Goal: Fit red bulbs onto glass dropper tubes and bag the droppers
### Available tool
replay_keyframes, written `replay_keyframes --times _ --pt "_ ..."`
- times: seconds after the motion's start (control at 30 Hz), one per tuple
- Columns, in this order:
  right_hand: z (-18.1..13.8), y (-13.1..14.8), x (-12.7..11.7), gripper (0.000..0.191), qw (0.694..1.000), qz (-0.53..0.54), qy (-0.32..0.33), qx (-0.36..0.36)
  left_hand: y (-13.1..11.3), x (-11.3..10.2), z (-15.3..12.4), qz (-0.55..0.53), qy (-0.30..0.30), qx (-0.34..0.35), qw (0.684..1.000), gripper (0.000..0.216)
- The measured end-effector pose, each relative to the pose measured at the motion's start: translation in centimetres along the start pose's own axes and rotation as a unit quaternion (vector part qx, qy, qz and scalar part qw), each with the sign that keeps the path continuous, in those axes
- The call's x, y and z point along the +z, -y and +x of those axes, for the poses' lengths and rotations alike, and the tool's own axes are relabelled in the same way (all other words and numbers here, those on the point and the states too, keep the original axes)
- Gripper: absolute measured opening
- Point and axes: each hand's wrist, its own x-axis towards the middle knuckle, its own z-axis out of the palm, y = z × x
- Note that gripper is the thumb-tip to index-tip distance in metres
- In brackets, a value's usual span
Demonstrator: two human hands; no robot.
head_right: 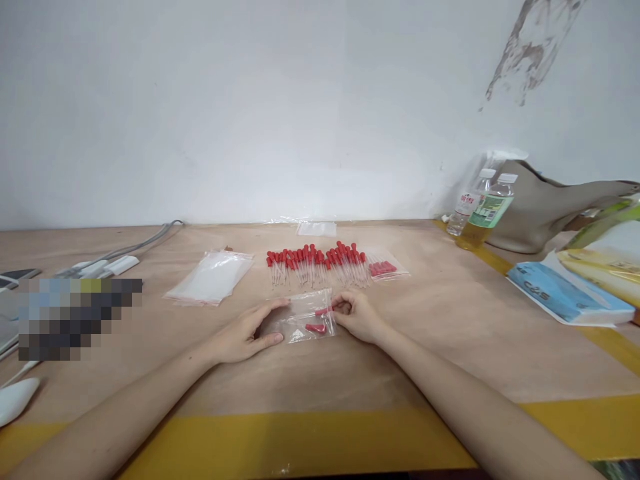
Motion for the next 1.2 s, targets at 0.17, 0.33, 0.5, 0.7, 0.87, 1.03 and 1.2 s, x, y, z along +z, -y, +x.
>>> replay_keyframes --times 0.17,0.33,0.5,0.7,0.87,1.03,1.2 --pt "0.1 0.8 -0.2 0.02 0.989 -0.061 0.101 -0.091 0.2 0.1 0.1 -0.02 -0.008 -0.015 1.0 0.041" --pt "1.9 -0.1 -2.5 0.021 0.995 -0.095 0.015 -0.024 0.0 0.0 0.2 -0.032 -0.011 -0.004 0.999 0.028" --pt "6.2 -1.1 -4.4 0.014 0.962 -0.23 -0.149 0.022 -0.3 -0.3 0.3 -0.034 0.002 -0.004 0.999 0.025" --pt "12.2 -0.6 -3.4 0.027 0.933 -0.271 -0.221 0.083 -0.2 -0.4 0.3 -0.03 0.008 0.0 1.0 0.021" --pt "14.7 -1.2 -2.3 0.023 0.92 -0.241 -0.269 0.151 0.2 -0.1 0.1 -0.014 0.013 0.01 1.0 0.027" --pt "14.8 -1.0 -2.4 0.021 0.92 -0.199 -0.302 0.151 0.6 0.1 0.1 0.0 0.03 0.01 1.0 0.034" --pt "12.9 0.1 -3.3 0.028 0.925 -0.156 -0.341 0.067 0.4 0.0 0.1 0.001 0.028 0.001 1.0 0.037"
